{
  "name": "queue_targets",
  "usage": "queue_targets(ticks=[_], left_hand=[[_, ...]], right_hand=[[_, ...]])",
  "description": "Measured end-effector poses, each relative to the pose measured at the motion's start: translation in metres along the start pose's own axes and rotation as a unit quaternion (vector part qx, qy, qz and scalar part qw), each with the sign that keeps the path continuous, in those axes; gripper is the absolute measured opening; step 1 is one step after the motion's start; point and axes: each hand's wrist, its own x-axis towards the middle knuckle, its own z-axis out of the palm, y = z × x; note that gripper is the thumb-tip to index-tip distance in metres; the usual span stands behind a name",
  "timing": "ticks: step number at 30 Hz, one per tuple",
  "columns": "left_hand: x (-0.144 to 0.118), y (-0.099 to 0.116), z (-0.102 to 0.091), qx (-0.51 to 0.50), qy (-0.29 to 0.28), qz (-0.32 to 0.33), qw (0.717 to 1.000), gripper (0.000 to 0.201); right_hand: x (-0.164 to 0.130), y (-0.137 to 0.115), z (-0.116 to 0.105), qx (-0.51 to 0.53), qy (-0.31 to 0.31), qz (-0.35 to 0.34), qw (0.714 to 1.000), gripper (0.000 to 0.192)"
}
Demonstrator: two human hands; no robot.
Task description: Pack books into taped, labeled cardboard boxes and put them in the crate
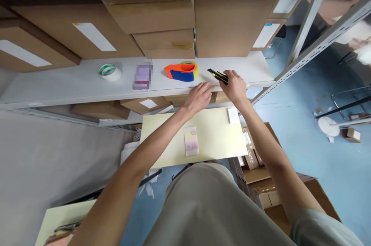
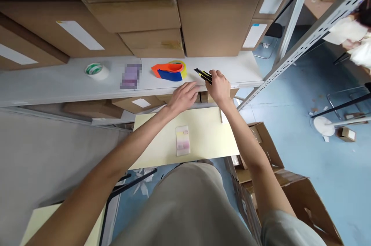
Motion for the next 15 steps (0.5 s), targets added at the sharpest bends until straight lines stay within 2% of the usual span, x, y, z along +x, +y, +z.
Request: queue_targets(ticks=[4,8,12,15], left_hand=[[0.012,0.000,-0.012,0.027,0.011,-0.023,0.999,0.050],[-0.010,-0.004,-0.005,0.027,0.005,-0.047,0.999,0.048],[-0.056,-0.013,0.023,-0.003,-0.033,-0.094,0.995,0.045],[-0.109,-0.025,0.061,-0.046,-0.099,-0.188,0.976,0.042]], right_hand=[[0.042,0.000,0.019,-0.033,-0.063,0.003,0.997,0.042],[0.064,0.013,0.046,-0.037,-0.083,-0.013,0.996,0.040],[0.080,0.028,0.061,-0.042,-0.067,-0.038,0.996,0.037],[0.067,0.027,0.061,-0.040,-0.009,-0.054,0.998,0.046]])
